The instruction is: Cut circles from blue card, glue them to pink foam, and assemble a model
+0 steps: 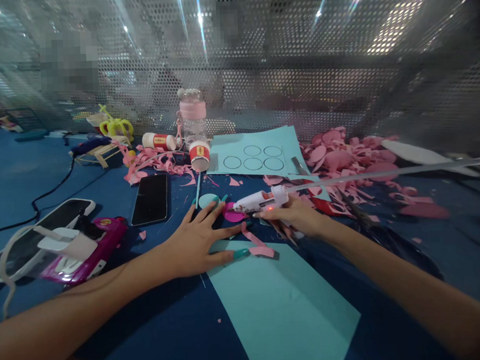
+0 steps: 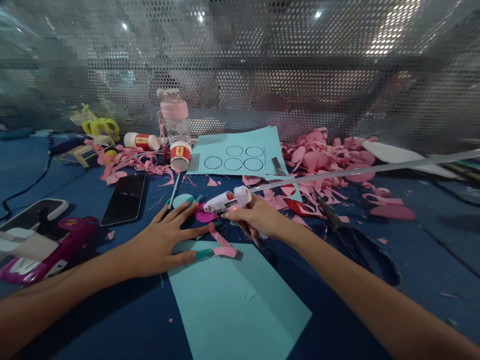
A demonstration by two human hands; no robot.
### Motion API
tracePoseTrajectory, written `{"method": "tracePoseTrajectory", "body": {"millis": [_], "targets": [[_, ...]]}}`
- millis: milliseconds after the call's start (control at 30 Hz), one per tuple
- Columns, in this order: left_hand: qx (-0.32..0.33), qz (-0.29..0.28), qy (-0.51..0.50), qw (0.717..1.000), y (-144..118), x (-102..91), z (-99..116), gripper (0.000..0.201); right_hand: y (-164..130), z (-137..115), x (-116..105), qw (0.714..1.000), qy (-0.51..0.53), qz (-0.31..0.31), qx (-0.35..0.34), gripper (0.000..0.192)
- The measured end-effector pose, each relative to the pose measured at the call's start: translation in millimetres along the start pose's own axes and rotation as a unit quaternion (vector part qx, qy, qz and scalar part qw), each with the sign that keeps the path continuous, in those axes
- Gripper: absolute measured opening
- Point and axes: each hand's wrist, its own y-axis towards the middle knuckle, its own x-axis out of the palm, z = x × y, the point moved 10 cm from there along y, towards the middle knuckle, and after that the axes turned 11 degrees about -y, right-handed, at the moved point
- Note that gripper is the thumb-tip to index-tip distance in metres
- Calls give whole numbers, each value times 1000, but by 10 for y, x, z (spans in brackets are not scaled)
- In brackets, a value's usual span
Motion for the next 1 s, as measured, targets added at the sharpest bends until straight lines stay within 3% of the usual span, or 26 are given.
{"method": "tracePoseTrajectory", "body": {"millis": [233, 633, 833, 1000], "targets": [[-1, -1, -7, 1000, -2, 2, -11, 55, -34, -86, 19, 999, -12, -25, -25, 20], [7, 6, -6, 1000, -8, -9, 1, 54, -67, 47, -135, 999, -17, -39, 15, 21], [7, 0, -2, 1000, -7, 5, -5, 55, -41, 56, -244, 999, -37, 7, 11, 17], [1, -3, -7, 1000, -6, 5, -12, 55, -5, 34, -158, 1000, -25, 12, -1, 19]]}}
